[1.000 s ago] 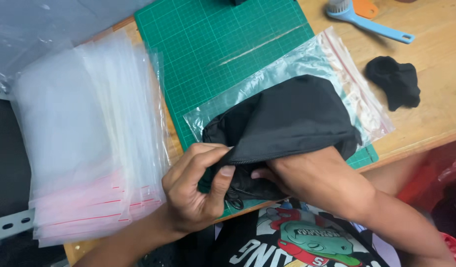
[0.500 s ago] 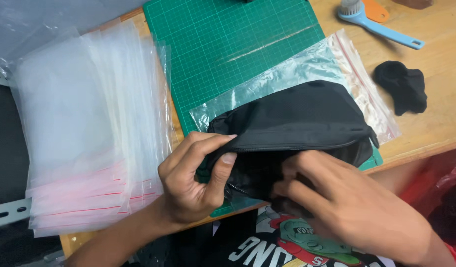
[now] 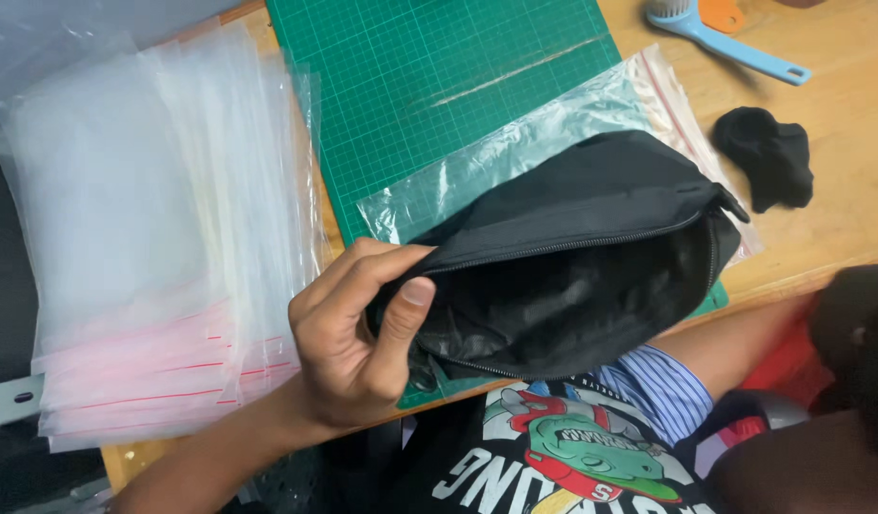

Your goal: The person uses a light blue brush to clean the exterior of a black drawstring bag on a green cutting mat. They then place the bag into a clear plastic bag and attach a metal chain with a decorative charm to the bag's drawstring.

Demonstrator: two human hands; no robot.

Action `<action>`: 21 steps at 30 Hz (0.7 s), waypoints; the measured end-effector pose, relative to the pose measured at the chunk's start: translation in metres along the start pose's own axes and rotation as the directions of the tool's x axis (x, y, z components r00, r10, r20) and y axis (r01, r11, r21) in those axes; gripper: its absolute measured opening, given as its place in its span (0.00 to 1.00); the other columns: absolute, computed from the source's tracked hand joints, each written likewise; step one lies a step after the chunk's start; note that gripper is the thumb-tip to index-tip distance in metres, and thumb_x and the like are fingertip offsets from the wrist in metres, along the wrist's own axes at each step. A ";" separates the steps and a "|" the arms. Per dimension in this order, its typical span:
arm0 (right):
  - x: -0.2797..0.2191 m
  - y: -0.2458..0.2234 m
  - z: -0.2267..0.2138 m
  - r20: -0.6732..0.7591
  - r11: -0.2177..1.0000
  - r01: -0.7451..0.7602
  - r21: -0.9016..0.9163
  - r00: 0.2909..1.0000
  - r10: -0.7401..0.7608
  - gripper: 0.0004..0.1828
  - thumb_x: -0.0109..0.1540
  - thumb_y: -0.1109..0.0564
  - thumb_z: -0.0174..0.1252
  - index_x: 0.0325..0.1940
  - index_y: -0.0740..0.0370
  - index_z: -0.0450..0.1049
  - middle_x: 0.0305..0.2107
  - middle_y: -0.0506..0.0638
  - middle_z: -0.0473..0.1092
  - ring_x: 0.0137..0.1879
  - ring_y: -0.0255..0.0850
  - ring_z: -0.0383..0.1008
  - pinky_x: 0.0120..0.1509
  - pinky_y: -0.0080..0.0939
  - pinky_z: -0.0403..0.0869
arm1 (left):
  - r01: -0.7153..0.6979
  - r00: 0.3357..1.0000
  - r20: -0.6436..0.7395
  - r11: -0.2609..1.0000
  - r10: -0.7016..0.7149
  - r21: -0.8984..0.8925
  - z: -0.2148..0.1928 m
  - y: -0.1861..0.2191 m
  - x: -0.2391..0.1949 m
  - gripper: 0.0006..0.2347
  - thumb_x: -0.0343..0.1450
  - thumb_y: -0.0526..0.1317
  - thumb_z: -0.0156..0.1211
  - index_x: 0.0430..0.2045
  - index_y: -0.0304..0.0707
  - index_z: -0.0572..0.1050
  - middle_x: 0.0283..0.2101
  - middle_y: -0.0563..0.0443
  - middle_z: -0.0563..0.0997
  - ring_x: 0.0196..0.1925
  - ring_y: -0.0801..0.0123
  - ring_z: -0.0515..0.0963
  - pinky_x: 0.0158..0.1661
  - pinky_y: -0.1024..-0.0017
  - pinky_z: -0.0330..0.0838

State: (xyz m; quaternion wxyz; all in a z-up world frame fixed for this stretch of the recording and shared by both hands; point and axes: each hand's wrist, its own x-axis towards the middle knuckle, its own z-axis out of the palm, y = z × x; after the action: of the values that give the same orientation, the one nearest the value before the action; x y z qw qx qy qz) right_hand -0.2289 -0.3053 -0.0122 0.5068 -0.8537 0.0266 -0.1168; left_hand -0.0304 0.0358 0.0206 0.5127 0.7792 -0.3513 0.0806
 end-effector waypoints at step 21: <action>0.113 -0.044 0.062 -0.321 0.619 -0.487 -0.616 0.873 0.367 0.19 0.63 0.34 0.60 0.31 0.48 0.80 0.22 0.54 0.72 0.33 0.54 0.71 0.39 0.51 0.68 | 0.377 0.902 0.218 0.926 -0.372 0.021 0.000 -0.026 0.012 0.21 0.66 0.44 0.67 0.54 0.43 0.75 0.51 0.51 0.84 0.43 0.67 0.86 0.40 0.74 0.77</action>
State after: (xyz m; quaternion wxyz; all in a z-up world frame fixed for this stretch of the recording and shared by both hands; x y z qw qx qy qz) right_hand -0.1080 -0.2490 0.0177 0.1679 -0.9342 0.3117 -0.0443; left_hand -0.0051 0.0366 0.0066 0.4855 0.8305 -0.2503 -0.1091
